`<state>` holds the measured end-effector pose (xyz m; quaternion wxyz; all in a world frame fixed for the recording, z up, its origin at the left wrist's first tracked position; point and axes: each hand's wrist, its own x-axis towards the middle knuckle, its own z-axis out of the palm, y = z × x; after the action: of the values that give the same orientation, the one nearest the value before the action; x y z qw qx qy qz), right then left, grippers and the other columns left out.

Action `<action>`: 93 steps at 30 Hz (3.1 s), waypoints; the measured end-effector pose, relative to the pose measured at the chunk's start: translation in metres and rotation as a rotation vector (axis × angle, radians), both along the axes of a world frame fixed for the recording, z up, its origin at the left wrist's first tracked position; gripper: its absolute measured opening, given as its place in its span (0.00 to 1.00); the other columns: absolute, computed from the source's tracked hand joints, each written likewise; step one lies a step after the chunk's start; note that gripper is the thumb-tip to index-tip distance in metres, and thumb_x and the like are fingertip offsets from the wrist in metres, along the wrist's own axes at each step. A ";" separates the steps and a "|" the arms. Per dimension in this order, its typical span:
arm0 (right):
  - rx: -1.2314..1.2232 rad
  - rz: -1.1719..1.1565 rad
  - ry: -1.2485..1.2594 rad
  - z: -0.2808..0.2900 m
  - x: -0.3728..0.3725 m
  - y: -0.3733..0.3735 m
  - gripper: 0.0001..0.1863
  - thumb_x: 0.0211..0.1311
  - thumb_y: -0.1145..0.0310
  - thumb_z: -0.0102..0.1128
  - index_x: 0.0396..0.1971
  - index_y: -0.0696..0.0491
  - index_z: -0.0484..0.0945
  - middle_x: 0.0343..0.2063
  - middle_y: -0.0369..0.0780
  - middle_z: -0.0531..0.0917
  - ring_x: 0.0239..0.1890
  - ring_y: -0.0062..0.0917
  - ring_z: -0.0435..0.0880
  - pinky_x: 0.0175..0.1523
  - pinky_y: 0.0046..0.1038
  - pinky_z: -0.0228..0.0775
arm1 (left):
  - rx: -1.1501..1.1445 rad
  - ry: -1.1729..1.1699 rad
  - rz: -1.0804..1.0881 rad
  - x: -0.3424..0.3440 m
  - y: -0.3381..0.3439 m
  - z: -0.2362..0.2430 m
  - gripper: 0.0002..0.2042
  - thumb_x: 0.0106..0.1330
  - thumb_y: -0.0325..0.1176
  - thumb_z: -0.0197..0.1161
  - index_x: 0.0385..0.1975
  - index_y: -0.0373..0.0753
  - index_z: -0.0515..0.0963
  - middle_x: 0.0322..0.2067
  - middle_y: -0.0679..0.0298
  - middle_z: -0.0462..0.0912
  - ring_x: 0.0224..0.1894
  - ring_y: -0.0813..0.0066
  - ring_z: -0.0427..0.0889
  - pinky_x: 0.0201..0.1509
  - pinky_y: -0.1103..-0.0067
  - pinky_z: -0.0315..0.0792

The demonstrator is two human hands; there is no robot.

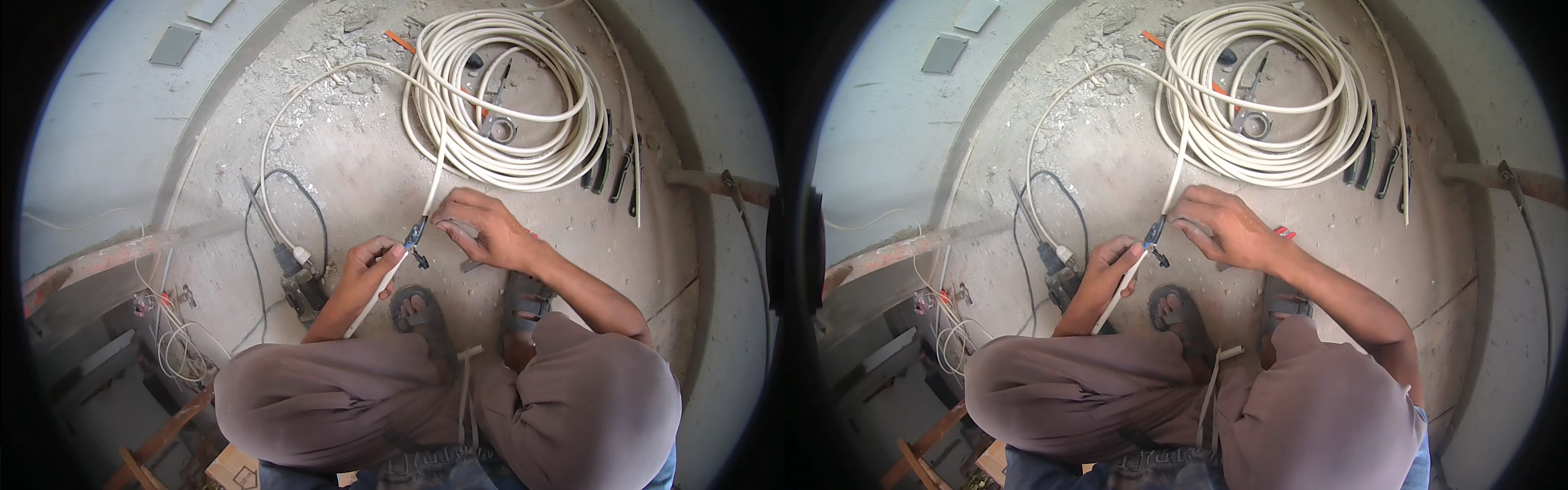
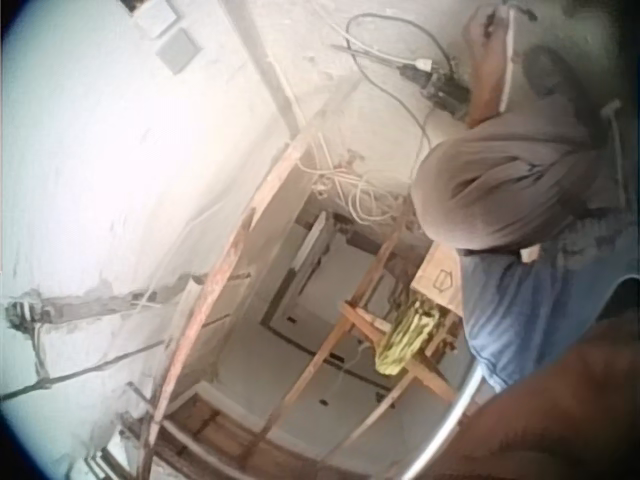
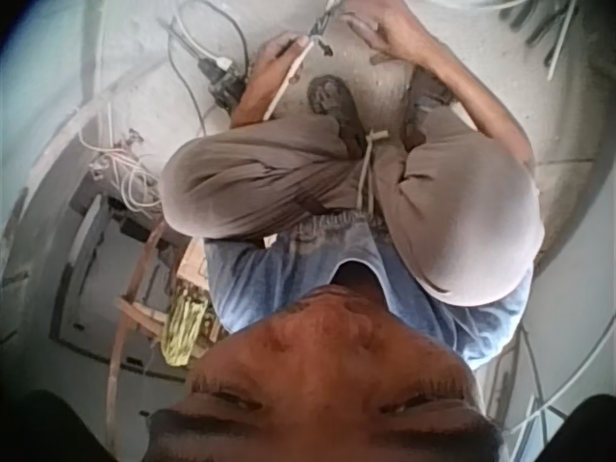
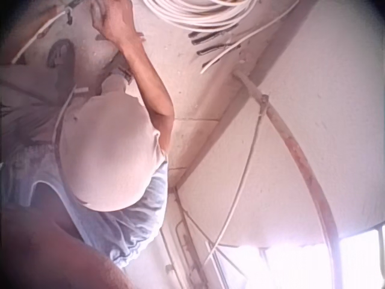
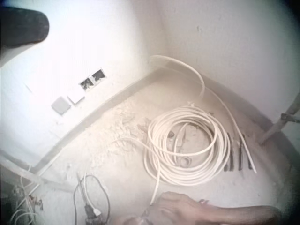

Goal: The person strips the ends of a white cable using pliers and connects the wires into an electrical plug using a screwdriver while sitting on the floor in a construction area.

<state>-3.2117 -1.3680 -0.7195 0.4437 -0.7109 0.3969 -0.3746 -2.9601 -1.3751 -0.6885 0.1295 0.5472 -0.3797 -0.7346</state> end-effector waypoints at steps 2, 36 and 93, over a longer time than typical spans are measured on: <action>-0.183 0.040 0.042 0.009 0.001 -0.014 0.12 0.52 0.79 0.61 0.39 0.56 0.80 0.39 0.42 0.78 0.43 0.35 0.78 0.45 0.33 0.71 | 0.003 -0.004 0.008 0.000 0.002 0.000 0.13 0.70 0.39 0.59 0.36 0.33 0.76 0.19 0.70 0.71 0.14 0.87 0.67 0.14 0.86 0.59; 0.196 0.696 0.226 0.001 0.017 -0.080 0.07 0.61 0.71 0.58 0.32 0.59 0.77 0.26 0.49 0.80 0.33 0.43 0.80 0.39 0.40 0.67 | -0.095 -0.113 -0.212 -0.003 0.009 -0.006 0.13 0.71 0.43 0.58 0.35 0.37 0.76 0.19 0.72 0.70 0.16 0.85 0.70 0.18 0.86 0.64; 0.743 -0.096 -0.379 -0.020 0.007 0.062 0.07 0.63 0.69 0.64 0.29 0.58 0.81 0.23 0.31 0.80 0.29 0.12 0.73 0.37 0.20 0.66 | 0.199 0.200 0.008 -0.018 0.018 -0.017 0.13 0.64 0.29 0.64 0.44 0.38 0.70 0.27 0.70 0.75 0.19 0.92 0.62 0.19 0.90 0.55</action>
<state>-3.2046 -1.3059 -0.7394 0.7171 -0.4018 0.4490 -0.3504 -2.9777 -1.3576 -0.7059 0.1147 0.4827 -0.2878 -0.8191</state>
